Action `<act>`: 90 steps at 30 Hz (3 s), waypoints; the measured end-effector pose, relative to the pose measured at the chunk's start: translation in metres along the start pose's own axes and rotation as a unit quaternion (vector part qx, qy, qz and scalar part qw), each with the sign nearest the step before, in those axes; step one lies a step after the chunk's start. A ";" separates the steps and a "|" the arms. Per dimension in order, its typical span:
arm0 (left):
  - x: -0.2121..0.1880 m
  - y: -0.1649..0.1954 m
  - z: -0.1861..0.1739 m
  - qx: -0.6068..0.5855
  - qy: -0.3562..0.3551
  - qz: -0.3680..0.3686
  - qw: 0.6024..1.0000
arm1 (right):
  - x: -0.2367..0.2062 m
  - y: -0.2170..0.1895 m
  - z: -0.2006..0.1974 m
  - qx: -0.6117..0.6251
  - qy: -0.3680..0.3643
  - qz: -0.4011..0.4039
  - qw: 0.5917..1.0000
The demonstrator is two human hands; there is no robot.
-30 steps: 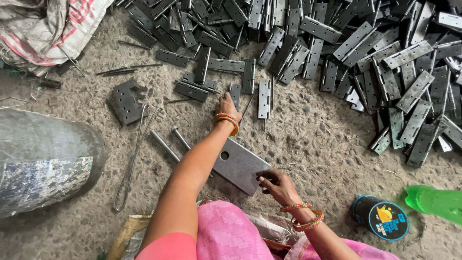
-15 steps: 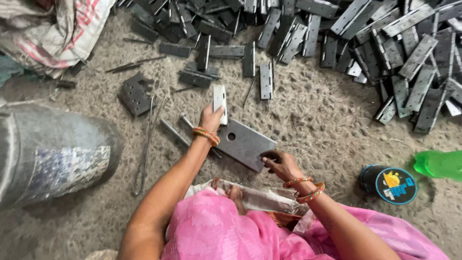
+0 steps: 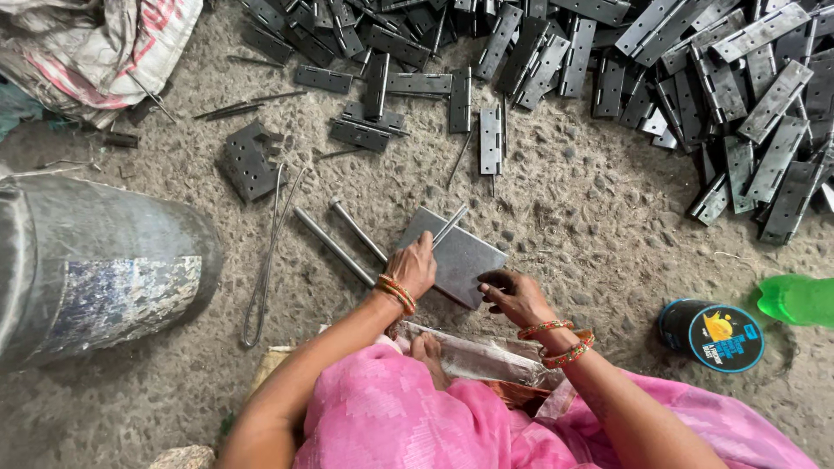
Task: The person sits on the floor and assembles metal hinges by placing them on a metal block, inserting a pin, and striking it with a hammer. They handle multiple hinge components and pins, stacking the finished units.
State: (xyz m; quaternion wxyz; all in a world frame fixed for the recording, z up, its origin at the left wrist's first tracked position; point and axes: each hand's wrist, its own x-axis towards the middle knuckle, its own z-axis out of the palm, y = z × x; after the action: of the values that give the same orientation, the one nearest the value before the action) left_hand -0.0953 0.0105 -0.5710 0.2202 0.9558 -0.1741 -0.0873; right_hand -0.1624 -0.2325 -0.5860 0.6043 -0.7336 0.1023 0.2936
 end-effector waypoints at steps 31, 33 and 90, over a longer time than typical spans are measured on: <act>-0.024 0.071 0.013 -0.143 -0.013 -0.024 0.989 | 0.013 0.007 -0.017 0.374 0.002 -0.040 0.927; -0.021 0.065 0.013 -0.173 -0.013 0.007 0.985 | 0.016 0.015 -0.019 0.373 0.005 -0.040 0.927; 0.180 0.025 -0.033 -0.107 -0.090 -0.267 0.953 | 0.025 0.020 -0.061 0.109 0.284 -0.070 0.950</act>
State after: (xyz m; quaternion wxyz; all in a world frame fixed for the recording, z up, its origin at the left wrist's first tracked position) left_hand 0.0718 -0.0641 -0.5468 0.2735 0.9263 0.0791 -0.2469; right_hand -0.1338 -0.2905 -0.6106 0.6456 -0.7215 0.2496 0.0175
